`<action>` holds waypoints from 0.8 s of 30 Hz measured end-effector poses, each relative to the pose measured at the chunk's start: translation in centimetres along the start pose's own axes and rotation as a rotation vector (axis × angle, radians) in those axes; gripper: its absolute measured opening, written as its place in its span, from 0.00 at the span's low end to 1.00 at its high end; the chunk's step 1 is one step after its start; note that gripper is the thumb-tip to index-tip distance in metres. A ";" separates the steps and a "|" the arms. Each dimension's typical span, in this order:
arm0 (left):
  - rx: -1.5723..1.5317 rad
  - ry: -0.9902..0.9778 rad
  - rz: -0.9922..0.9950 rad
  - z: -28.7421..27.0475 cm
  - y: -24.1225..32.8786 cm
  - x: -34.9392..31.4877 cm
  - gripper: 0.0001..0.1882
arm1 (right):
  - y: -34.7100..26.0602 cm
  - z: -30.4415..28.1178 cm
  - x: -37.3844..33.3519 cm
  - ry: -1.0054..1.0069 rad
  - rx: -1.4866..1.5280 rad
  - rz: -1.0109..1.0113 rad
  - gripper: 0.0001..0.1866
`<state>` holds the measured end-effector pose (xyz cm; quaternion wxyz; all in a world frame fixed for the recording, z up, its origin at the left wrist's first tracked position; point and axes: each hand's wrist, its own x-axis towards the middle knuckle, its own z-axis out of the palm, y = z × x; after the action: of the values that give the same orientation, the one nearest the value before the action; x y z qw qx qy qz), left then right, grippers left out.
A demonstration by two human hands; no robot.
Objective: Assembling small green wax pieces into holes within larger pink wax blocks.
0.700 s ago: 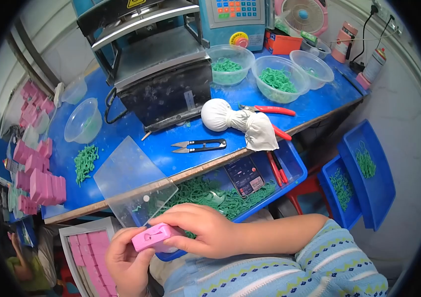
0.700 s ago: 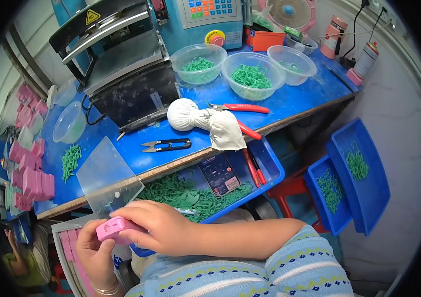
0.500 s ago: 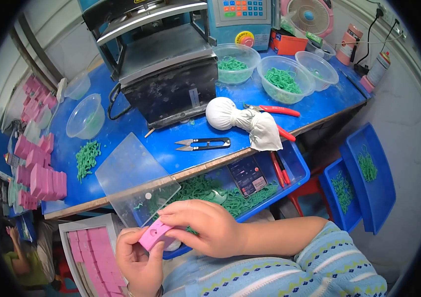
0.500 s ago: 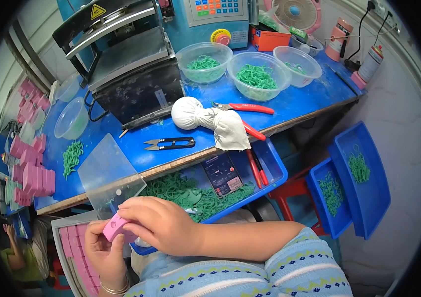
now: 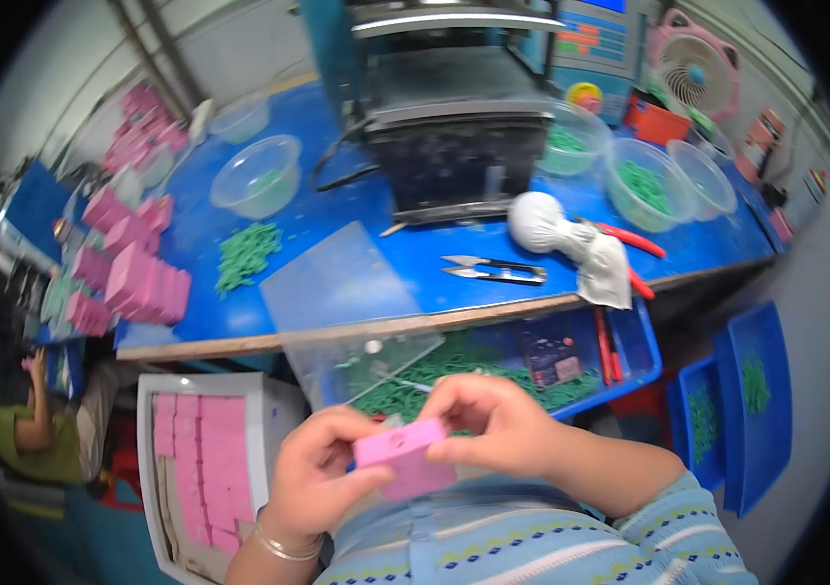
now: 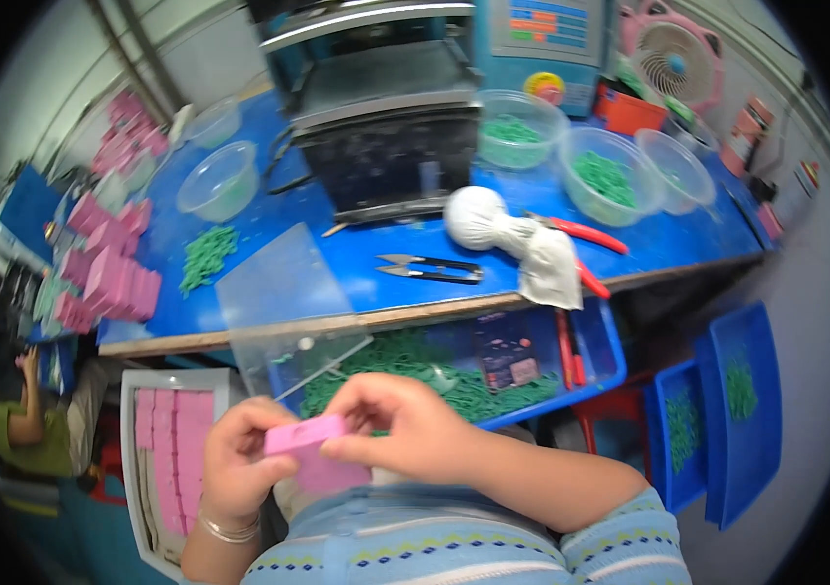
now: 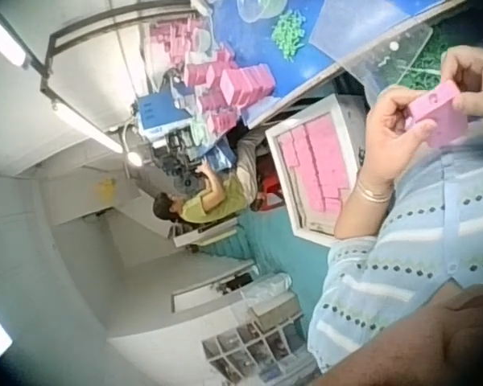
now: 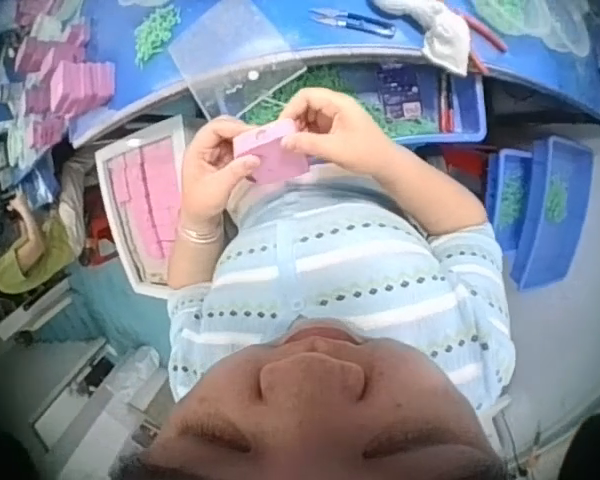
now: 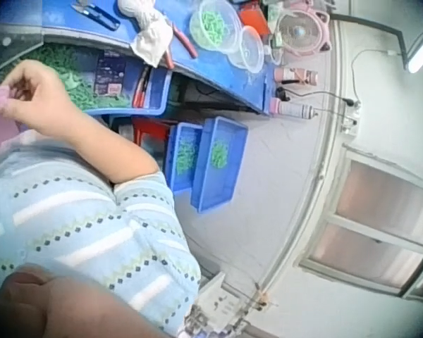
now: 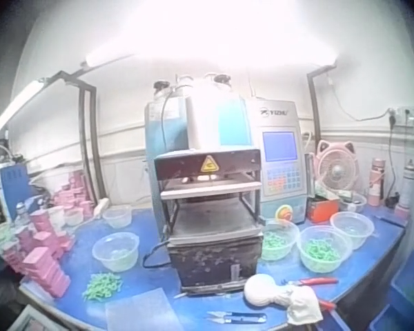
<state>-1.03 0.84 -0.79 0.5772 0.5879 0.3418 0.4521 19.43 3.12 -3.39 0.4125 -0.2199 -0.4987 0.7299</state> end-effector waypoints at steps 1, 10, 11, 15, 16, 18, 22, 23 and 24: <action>0.015 0.072 -0.038 -0.2 0.1 0.2 0.16 | 0.2 0.1 0.0 0.065 0.029 0.040 0.11; 0.391 0.529 0.161 -7.1 0.4 9.6 0.17 | 1.0 -2.7 0.9 0.175 -0.093 0.507 0.17; 0.692 0.479 0.143 -7.8 0.2 10.3 0.18 | 1.2 -2.9 1.2 0.166 -0.011 0.459 0.18; 1.251 0.191 0.230 -9.2 -0.2 10.8 0.28 | 1.9 -4.2 2.6 0.076 0.293 0.366 0.24; 1.235 0.175 0.217 -9.3 -0.3 10.7 0.28 | 2.1 -4.6 3.2 0.046 0.402 0.343 0.25; 1.152 0.160 0.220 -9.6 -0.4 10.8 0.30 | 2.4 -5.3 4.3 -0.026 0.580 0.431 0.25; 1.091 0.117 0.136 -9.4 -0.3 11.6 0.33 | 2.8 -5.8 5.9 -0.172 0.555 0.550 0.25; 1.070 0.092 0.179 -9.0 -0.3 11.6 0.33 | 2.8 -5.7 6.0 -0.253 0.593 0.519 0.25; 1.066 0.083 0.140 -8.6 -0.3 11.3 0.33 | 2.7 -5.5 6.0 -0.332 0.603 0.523 0.25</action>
<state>-4.87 14.48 -0.16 0.1534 0.8024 0.5063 0.2761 19.08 10.65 -7.52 0.1736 -0.0879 -0.2501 0.9485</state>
